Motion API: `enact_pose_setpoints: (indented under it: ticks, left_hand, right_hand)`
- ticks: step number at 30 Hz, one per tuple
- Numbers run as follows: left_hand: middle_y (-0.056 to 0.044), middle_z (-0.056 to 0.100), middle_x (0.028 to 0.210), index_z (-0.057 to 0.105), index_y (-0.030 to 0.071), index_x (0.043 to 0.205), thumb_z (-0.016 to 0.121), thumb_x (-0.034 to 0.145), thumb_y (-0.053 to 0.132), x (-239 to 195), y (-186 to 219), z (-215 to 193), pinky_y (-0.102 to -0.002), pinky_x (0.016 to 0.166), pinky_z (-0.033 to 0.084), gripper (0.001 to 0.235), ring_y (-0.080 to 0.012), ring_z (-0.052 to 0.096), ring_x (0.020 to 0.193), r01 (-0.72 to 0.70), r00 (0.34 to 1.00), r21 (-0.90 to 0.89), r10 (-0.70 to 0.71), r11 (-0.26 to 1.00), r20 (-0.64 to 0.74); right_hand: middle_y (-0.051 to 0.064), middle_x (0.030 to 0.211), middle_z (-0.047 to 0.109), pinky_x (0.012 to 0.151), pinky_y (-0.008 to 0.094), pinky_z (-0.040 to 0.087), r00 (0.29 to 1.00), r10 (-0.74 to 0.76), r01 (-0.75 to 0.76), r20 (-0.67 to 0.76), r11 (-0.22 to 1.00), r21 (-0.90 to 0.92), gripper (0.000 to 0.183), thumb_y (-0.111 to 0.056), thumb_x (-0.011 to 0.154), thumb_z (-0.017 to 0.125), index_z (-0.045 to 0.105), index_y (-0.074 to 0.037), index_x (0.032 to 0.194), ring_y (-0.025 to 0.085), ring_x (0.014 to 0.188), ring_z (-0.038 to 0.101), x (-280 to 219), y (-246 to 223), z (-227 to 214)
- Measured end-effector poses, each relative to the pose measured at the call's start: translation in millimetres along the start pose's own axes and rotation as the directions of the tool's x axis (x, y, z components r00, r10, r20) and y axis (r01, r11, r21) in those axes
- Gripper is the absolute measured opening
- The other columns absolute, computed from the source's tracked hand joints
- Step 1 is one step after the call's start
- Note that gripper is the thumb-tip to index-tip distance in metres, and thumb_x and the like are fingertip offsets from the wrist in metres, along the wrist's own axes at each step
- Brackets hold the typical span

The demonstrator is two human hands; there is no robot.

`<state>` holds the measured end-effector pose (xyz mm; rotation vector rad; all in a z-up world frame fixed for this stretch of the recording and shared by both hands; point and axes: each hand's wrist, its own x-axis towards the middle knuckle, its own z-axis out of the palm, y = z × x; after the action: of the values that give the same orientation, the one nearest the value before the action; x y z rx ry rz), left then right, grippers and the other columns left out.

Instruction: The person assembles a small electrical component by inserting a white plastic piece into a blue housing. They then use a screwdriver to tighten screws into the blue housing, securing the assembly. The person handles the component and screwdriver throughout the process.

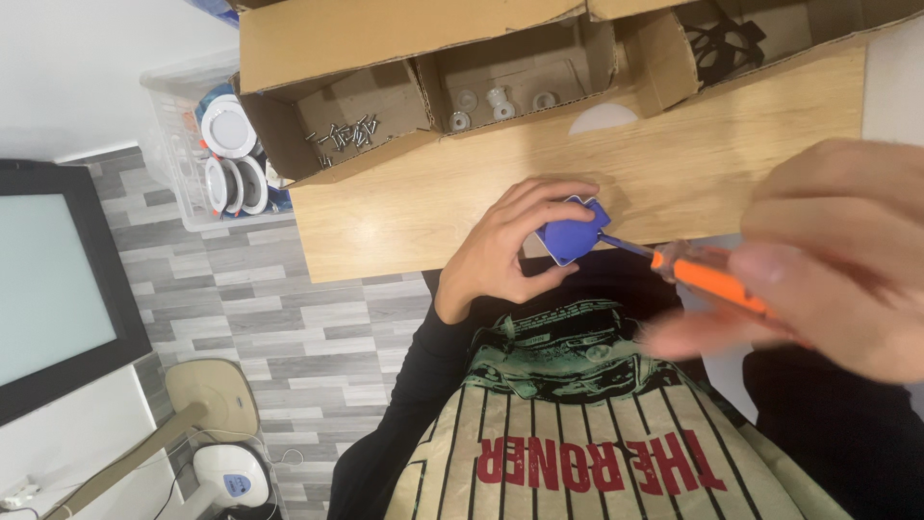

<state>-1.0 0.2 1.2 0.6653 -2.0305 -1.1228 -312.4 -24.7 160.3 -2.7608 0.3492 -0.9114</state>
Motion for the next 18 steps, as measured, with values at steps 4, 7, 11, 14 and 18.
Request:
enact_pose_setpoints:
  ticks: [4,7,11,14,18]
  left_hand:
    - [-0.008,0.06,0.159,0.058,0.021,0.145,0.088,0.098,0.019,-2,-4,2,-0.051,0.128,0.052,0.056,-0.0334,0.066,0.148,0.0,1.0,0.005,0.0,1.0,0.002]
    - [-0.008,0.061,0.158,0.059,0.021,0.145,0.088,0.099,0.02,-1,-4,2,-0.05,0.126,0.053,0.054,-0.033,0.067,0.144,0.0,1.0,0.016,0.0,1.0,-0.004]
    - [-0.009,0.061,0.158,0.059,0.02,0.145,0.087,0.099,0.019,-1,-3,2,-0.05,0.127,0.053,0.054,-0.0335,0.067,0.146,-0.009,1.0,0.003,0.009,1.0,-0.005]
    - [-0.009,0.061,0.158,0.059,0.02,0.145,0.085,0.1,0.019,1,-1,1,-0.049,0.126,0.052,0.053,-0.0336,0.067,0.146,-0.007,1.0,0.002,0.007,1.0,-0.004]
    - [-0.01,0.061,0.157,0.059,0.018,0.145,0.084,0.099,0.018,1,-1,1,-0.05,0.126,0.052,0.053,-0.0343,0.066,0.146,-0.008,1.0,0.002,0.008,1.0,-0.002]
  right_hand:
    - [0.039,0.151,0.059,0.108,0.042,0.078,0.964,0.259,-0.261,0.056,0.891,0.372,0.036,-0.009,0.1,0.057,0.049,-0.009,0.135,0.046,0.132,0.082,6,-25,-1]
    - [0.0,0.025,0.043,0.024,0.028,0.027,0.428,0.683,-0.889,0.592,0.201,0.411,0.059,-0.042,0.096,0.057,0.088,-0.023,0.143,0.01,0.013,0.05,16,-32,-12]
    - [0.004,0.116,0.085,0.074,0.021,0.068,0.879,0.443,-0.474,0.174,0.778,0.414,0.035,-0.025,0.088,0.074,0.074,-0.011,0.12,0.008,0.084,0.087,30,-19,-8]
    - [0.004,0.105,0.083,0.073,0.023,0.066,0.814,0.525,-0.58,0.248,0.762,0.289,0.036,-0.021,0.075,0.093,0.077,-0.011,0.106,0.012,0.092,0.084,41,-23,-14]
    - [-0.006,0.053,0.057,0.065,0.02,0.052,0.668,0.671,-0.743,0.321,0.624,0.242,0.046,-0.033,0.075,0.097,0.059,-0.01,0.062,0.006,0.059,0.063,46,-24,-13]
